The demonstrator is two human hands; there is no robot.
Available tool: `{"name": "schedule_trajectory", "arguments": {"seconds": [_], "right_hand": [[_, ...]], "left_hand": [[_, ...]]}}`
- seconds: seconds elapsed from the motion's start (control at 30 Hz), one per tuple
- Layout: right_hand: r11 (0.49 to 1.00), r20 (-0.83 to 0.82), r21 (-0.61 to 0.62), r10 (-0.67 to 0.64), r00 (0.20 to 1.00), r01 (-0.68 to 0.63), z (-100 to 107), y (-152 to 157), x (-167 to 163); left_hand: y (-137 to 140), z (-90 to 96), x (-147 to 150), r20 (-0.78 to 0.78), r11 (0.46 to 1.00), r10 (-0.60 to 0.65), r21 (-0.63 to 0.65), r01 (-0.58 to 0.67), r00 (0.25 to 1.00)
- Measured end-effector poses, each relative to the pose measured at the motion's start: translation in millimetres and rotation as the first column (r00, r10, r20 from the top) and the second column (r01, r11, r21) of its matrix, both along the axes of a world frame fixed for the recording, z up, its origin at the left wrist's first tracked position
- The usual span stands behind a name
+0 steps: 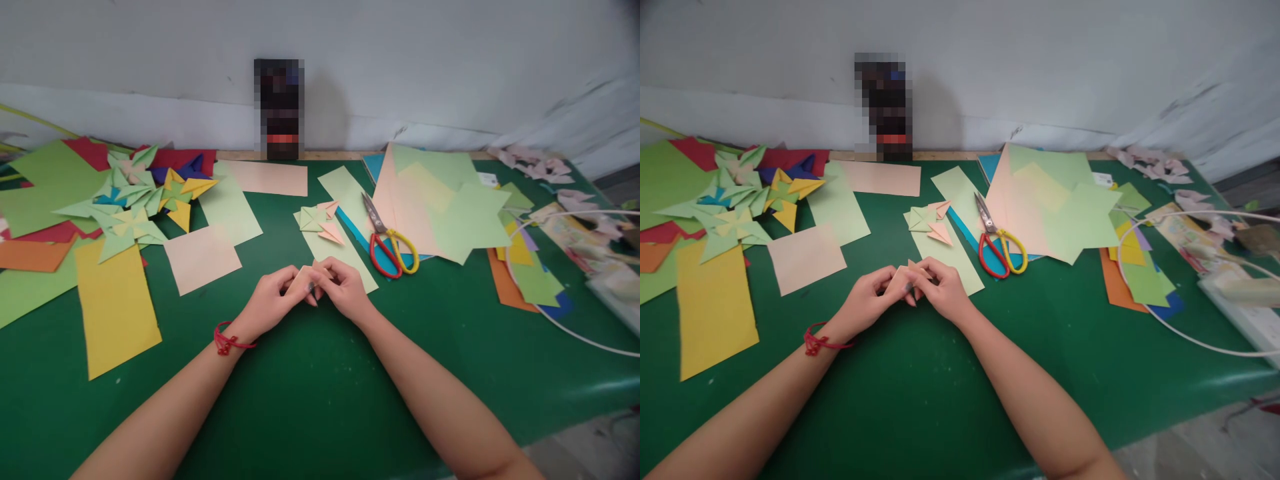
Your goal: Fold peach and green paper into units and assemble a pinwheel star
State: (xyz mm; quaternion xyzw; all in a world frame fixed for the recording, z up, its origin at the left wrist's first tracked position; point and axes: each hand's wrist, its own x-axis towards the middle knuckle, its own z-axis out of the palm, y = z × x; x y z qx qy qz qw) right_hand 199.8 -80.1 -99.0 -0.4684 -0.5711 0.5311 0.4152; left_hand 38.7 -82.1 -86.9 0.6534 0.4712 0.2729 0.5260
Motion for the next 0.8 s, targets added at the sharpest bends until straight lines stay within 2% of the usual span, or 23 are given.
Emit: {"name": "schedule_trajectory", "arguments": {"seconds": [0.17,0.3,0.47,0.67,0.8], "right_hand": [[0.999,-0.044,-0.015,0.049,0.998,-0.049,-0.3,-1.2,2.7],[0.996,-0.055,-0.024,0.086,0.995,-0.088,-1.2,-1.6,5.1],[0.995,-0.082,-0.028,0.092,0.992,-0.095,-2.4,-1.6,5.2],[0.996,-0.072,-0.005,0.089,0.993,-0.090,0.6,-0.5,2.3],[0.999,-0.095,-0.020,0.031,0.995,-0.033,-3.4,1.0,1.2]], "left_hand": [[-0.5,1.8,-0.9,0.017,0.998,-0.042,0.057,0.041,0.999],[-1.5,1.2,-1.3,0.023,0.999,-0.047,0.023,0.047,0.999],[-1.8,-1.1,-2.2,0.103,0.998,-0.061,0.004,0.061,0.993],[-1.9,-2.7,-3.0,0.105,0.999,0.052,0.002,-0.053,0.993],[-0.7,-6.6,-1.3,0.212,0.988,0.151,-0.031,-0.148,0.966]]}}
